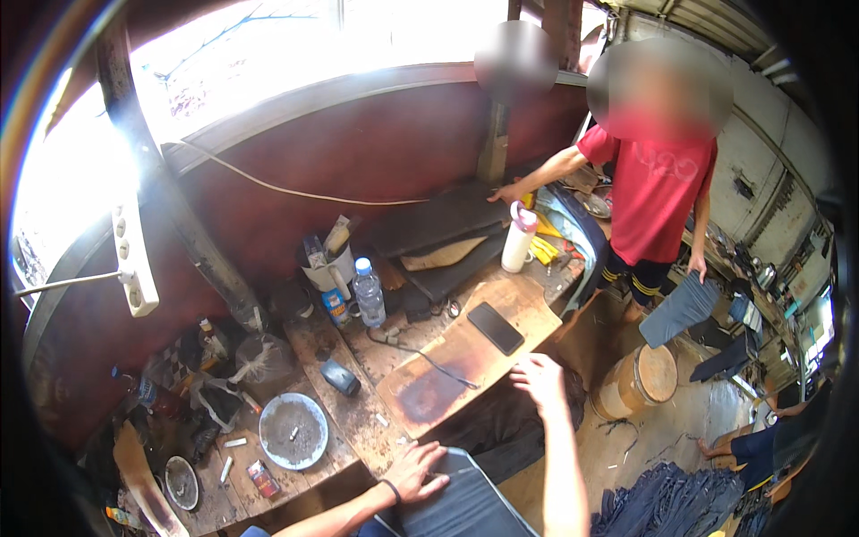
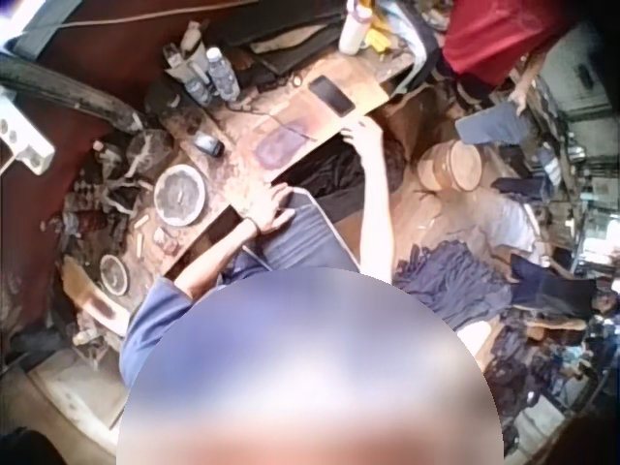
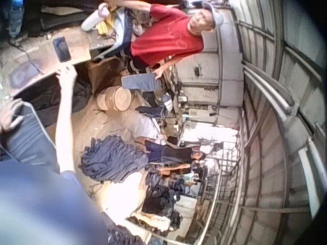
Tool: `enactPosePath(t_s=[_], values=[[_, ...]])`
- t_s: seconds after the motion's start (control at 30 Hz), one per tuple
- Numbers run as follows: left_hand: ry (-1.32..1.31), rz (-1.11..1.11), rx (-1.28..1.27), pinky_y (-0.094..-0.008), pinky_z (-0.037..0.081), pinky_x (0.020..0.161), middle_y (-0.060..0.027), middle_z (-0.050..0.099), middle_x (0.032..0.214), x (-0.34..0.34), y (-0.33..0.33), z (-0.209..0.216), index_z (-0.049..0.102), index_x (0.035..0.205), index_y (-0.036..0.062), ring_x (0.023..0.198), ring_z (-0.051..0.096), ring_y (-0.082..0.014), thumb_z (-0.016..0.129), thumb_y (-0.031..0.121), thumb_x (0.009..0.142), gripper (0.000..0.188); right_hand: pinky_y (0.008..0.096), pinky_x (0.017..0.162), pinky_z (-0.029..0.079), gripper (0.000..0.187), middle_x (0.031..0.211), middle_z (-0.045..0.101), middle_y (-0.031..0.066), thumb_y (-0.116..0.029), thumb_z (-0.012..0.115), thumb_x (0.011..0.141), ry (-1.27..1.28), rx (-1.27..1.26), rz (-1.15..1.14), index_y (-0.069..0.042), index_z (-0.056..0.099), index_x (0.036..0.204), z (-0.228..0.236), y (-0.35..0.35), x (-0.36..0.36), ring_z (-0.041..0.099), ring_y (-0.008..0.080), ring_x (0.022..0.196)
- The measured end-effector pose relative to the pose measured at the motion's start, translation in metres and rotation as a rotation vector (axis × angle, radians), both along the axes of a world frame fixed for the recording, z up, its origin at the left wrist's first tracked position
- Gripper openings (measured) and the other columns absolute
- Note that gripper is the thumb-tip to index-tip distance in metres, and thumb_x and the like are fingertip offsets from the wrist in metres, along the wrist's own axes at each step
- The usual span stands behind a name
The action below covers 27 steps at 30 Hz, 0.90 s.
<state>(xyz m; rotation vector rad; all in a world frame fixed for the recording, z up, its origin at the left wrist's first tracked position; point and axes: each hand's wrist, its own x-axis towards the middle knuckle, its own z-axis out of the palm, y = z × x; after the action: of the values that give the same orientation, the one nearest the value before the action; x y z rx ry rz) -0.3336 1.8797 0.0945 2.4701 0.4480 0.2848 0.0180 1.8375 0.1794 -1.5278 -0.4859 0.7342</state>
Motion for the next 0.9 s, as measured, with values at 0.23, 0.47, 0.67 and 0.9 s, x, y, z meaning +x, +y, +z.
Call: enactPosePath(t_s=[0.23, 0.47, 0.67, 0.9], values=[[0.030, 0.045, -0.090, -0.0532, 0.034, 0.119, -0.0260, 0.052, 0.147, -0.001, 0.005, 0.013, 0.053, 0.143, -0.0010, 0.136, 0.049, -0.0390, 0.066, 0.040, 0.096, 0.064, 0.0328, 0.073, 0.062, 0.041, 0.112, 0.072, 0.0161, -0.021, 0.074, 0.098, 0.127, -0.067, -0.035, 0.006, 0.061, 0.126, -0.067, 0.277, 0.010, 0.075, 0.0225, 0.088], [0.037, 0.016, -0.302, -0.0583, 0.030, 0.120, -0.0242, 0.048, 0.151, -0.002, 0.012, 0.006, 0.048, 0.150, 0.0059, 0.138, 0.045, -0.0434, 0.066, 0.048, 0.093, 0.074, 0.0393, 0.068, 0.066, 0.035, 0.108, 0.070, 0.0264, -0.013, 0.065, 0.100, 0.181, -0.034, -0.314, 0.013, 0.055, 0.121, -0.078, 0.402, 0.032, 0.076, 0.0298, 0.086], [0.025, -0.013, -0.326, -0.0592, 0.030, 0.120, -0.0254, 0.047, 0.151, -0.003, 0.012, -0.001, 0.044, 0.154, 0.0066, 0.138, 0.044, -0.0438, 0.067, 0.046, 0.092, 0.077, 0.0496, 0.066, 0.069, 0.028, 0.114, 0.057, 0.0238, -0.007, 0.055, 0.101, 0.168, 0.108, -0.253, 0.003, 0.037, 0.120, -0.046, 0.401, 0.022, 0.074, 0.0370, 0.087], [-0.001, -0.009, -0.337, -0.0602, 0.030, 0.120, -0.0258, 0.046, 0.151, -0.004, 0.013, 0.000, 0.043, 0.154, 0.0047, 0.139, 0.044, -0.0433, 0.068, 0.044, 0.092, 0.078, 0.0423, 0.080, 0.055, 0.026, 0.108, 0.061, 0.0224, -0.012, 0.058, 0.100, -0.161, -0.010, -0.497, 0.005, 0.052, 0.118, -0.053, 0.372, 0.020, 0.064, 0.0284, 0.092]])
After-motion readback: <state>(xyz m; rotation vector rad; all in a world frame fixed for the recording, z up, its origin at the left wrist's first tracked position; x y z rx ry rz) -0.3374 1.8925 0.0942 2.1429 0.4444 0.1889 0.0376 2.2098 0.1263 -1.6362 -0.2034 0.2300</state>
